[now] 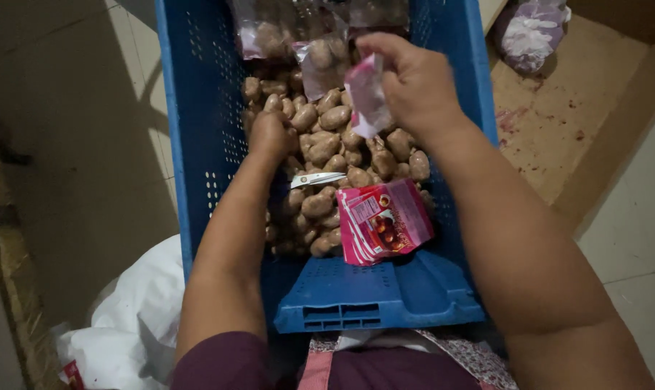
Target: The person places ginger roots into small plastic bags, seals the bags by hand, and organizes the bags and remaining ginger within a blue plastic crate.
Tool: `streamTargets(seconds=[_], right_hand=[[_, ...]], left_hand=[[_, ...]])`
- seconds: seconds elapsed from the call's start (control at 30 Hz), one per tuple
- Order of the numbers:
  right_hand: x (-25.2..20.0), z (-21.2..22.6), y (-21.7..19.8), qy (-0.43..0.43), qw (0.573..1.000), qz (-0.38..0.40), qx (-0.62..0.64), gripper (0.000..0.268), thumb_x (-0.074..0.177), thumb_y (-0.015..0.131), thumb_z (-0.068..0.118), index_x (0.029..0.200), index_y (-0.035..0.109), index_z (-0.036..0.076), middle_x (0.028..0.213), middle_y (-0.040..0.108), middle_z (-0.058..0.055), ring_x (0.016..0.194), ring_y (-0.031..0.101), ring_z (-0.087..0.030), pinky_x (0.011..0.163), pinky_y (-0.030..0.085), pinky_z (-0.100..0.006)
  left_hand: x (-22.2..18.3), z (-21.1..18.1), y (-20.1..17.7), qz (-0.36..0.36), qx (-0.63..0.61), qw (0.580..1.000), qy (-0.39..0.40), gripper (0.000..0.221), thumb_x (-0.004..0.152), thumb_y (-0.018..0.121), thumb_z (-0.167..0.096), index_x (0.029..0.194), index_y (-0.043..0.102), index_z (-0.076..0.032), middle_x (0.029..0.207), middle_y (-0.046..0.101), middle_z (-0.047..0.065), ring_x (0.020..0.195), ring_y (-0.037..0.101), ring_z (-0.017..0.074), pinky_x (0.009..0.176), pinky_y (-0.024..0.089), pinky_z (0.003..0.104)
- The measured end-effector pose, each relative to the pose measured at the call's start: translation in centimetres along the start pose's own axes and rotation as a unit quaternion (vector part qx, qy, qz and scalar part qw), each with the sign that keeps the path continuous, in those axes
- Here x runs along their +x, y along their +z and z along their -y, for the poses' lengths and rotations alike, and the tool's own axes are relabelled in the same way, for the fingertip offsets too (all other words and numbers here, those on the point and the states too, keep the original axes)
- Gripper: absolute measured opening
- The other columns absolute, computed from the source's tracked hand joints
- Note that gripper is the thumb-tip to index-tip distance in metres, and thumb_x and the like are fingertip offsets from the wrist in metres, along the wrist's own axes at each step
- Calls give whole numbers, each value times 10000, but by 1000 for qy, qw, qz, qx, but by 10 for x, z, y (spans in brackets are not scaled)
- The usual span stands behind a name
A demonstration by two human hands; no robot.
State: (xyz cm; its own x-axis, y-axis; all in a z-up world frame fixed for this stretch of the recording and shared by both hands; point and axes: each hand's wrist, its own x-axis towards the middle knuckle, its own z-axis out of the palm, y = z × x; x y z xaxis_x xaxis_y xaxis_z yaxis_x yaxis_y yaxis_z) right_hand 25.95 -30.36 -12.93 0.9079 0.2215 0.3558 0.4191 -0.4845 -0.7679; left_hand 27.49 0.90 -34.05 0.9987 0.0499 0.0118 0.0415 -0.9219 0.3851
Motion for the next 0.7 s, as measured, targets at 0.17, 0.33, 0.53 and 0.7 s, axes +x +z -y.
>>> streamTargets(seconds=[0.17,0.33,0.53,0.7], right_hand=[[-1,-1,1,-7,1000,16,7,479,840,511,-53,1250,693,114,988,768,-67,725,675,-197,655,523,-317],[1,-23,6,-17,999,13,-35,324,878,582,4,1116,768,121,766,707,-45,553,571,-190,525,458,-354],[4,-36,6,-75,995,15,-69,273,931,636,10,1174,746,66,814,707,-89,594,607,-222,537,481,-352],[0,-17,3,-75,996,-11,-54,178,1049,618,54,1165,746,12,838,738,-93,569,586,-182,504,464,-351]], left_hand=[[10,-2,-42,-52,-246,960,-126,323,922,712,-338,773,741,-54,709,669,99,553,563,269,559,492,384],[-63,-68,-205,-129,-118,982,74,129,902,774,-108,988,744,-17,855,764,102,667,696,194,598,576,320],[-281,-83,-360,-185,-44,977,93,128,1200,705,173,1310,639,165,1138,670,280,872,630,274,802,547,336],[-472,70,-294,-332,131,900,-250,146,1325,771,19,1180,757,29,1029,733,139,835,640,230,750,517,345]])
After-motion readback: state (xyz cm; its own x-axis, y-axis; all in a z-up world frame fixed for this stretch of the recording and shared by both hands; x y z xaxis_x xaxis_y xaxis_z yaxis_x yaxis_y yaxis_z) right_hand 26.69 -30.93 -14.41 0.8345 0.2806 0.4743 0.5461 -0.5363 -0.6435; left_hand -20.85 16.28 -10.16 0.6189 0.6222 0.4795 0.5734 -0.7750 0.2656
